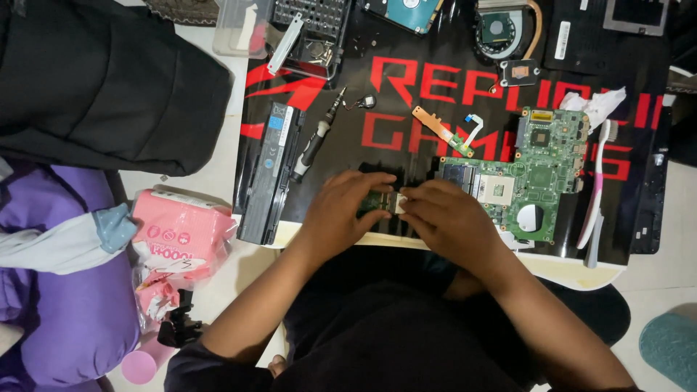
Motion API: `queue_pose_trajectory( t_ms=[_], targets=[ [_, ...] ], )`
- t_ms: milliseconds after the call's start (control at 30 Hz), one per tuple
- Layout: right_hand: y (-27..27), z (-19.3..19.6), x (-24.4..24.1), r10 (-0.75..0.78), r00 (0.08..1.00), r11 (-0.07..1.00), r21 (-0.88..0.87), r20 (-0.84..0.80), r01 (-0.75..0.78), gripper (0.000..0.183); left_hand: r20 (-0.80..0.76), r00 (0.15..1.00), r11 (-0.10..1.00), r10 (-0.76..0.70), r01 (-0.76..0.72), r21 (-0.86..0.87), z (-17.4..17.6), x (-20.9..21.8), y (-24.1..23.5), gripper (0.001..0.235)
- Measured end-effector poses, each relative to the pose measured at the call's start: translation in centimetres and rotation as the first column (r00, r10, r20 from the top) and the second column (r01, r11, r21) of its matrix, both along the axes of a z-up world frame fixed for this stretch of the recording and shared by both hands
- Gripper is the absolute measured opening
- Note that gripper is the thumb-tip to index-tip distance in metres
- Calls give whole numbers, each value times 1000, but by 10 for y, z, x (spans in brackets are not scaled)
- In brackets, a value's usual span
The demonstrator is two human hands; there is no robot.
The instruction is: The person wipes a laptop motherboard with a white cloth, then uses a toothbrush to scrub the same board. They also wipe a small circuit board and handle a ribbon cable, placing items back on the table.
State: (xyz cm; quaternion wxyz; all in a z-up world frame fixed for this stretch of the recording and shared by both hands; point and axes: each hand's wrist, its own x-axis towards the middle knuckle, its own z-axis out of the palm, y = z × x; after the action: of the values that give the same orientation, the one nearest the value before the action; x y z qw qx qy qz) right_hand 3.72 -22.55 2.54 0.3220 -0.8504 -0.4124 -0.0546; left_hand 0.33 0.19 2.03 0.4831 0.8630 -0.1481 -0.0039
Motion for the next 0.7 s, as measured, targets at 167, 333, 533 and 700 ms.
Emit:
queue_pose_trajectory(
  t_ms=[167,333,533,700],
  targets=[
    [-10,-1,9,33,996,999,1,-89,-33,18,-73,997,998,-34,30,-49,17,2,3,65],
    [-10,37,76,64,992,998,23,-108,-61,7,-86,996,999,-22,18,-47,18,0,0,62],
    [31,2,186,133,991,974,-188,16,-127,14,11,999,991,32,-33,129,-6,-2,-15,59],
    [60,-4,204,113,993,963,-242,-30,-116,23,3,1000,987,23,-23,158,-9,-2,-16,50]
  ],
)
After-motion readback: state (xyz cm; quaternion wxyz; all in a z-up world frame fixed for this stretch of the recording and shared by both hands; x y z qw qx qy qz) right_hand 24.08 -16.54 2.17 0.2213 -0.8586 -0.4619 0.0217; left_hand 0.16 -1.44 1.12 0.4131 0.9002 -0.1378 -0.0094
